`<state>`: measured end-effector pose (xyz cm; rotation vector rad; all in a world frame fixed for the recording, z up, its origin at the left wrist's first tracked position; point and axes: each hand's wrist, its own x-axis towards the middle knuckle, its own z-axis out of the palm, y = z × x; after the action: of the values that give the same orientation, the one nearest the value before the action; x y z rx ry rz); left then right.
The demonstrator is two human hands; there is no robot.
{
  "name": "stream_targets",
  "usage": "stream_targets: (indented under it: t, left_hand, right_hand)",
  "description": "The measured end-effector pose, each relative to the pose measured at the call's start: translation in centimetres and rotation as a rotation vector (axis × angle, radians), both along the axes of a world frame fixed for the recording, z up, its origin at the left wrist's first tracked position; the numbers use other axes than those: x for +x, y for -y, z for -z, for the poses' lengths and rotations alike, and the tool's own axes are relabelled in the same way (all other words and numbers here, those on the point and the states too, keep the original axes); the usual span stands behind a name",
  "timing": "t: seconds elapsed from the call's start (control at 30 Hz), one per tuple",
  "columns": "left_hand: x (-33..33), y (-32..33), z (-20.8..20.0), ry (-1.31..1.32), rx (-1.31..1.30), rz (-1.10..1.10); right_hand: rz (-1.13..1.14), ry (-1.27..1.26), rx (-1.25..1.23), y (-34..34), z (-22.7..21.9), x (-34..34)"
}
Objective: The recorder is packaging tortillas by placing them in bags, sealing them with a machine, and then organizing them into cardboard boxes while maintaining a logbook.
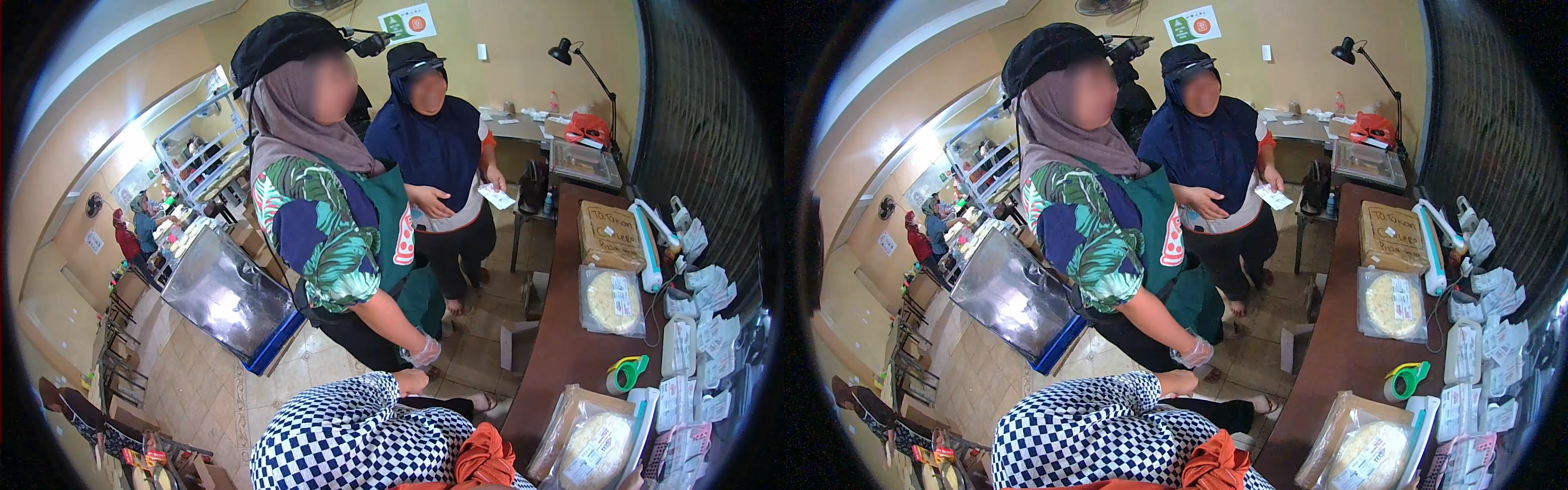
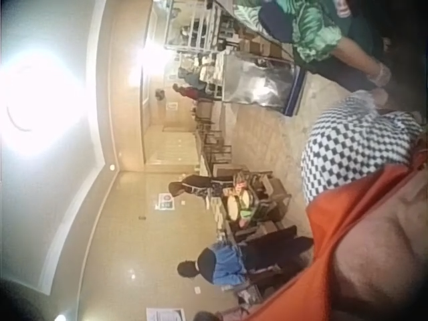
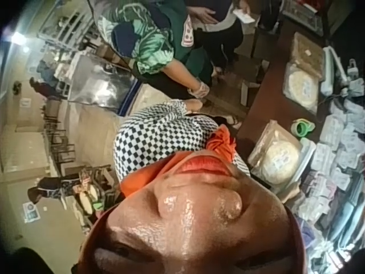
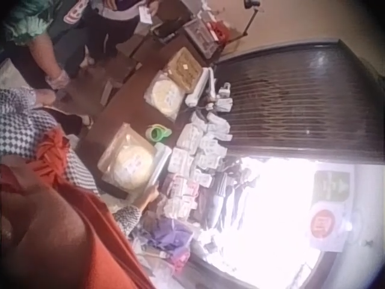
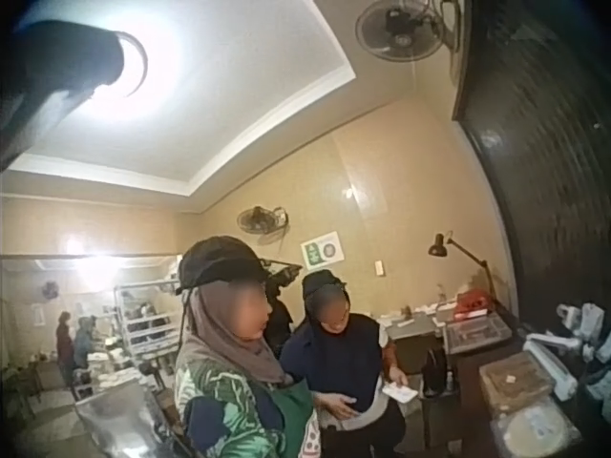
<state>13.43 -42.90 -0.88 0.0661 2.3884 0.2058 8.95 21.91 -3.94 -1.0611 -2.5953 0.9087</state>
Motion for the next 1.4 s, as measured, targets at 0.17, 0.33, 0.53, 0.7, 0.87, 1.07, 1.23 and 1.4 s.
stream_targets:
  t: [0.17,0.33,0.53,0.7,0.87,1.07,1.23,1.4]
  left_hand:
    - [-2.9,-1.0,3.9,0.062,-0.066,0.035]
    - [-8.7,-1.0,5.5,-0.040,0.021,0.218]
    - [-15.4,-2.4,8.9,-0.124,0.108,0.177]
    - [-17.9,-1.9,5.3,-0.246,0.268,0.349]
    - [-20.6,-1.1,6.0,0.049,-0.043,0.416]
    - [-21.4,-4.4,6.0,0.146,-0.078,0.618]
    - [-18.0,-8.8,6.0,0.199,0.180,0.400]
    - [-15.0,-5.8,8.7,0.246,0.120,0.353]
  right_hand:
    - [-0.208,-0.307,0.164,-3.4,4.1,1.4]
    - [0.203,0.164,-0.048,3.7,-5.8,-3.7]
    - [-0.060,0.045,0.098,5.6,-7.5,-13.0]
    - [-0.155,0.052,0.194,4.9,-1.1,-15.4]
    - [0.103,0.269,0.300,-2.8,4.2,2.8]
    - [0.240,0.109,0.535,3.5,-1.8,-2.3]
    - [0.051,-0.158,0.777,7.1,-8.4,2.1]
    - [0.178,-0.243,0.842,15.8,-9.4,6.0]
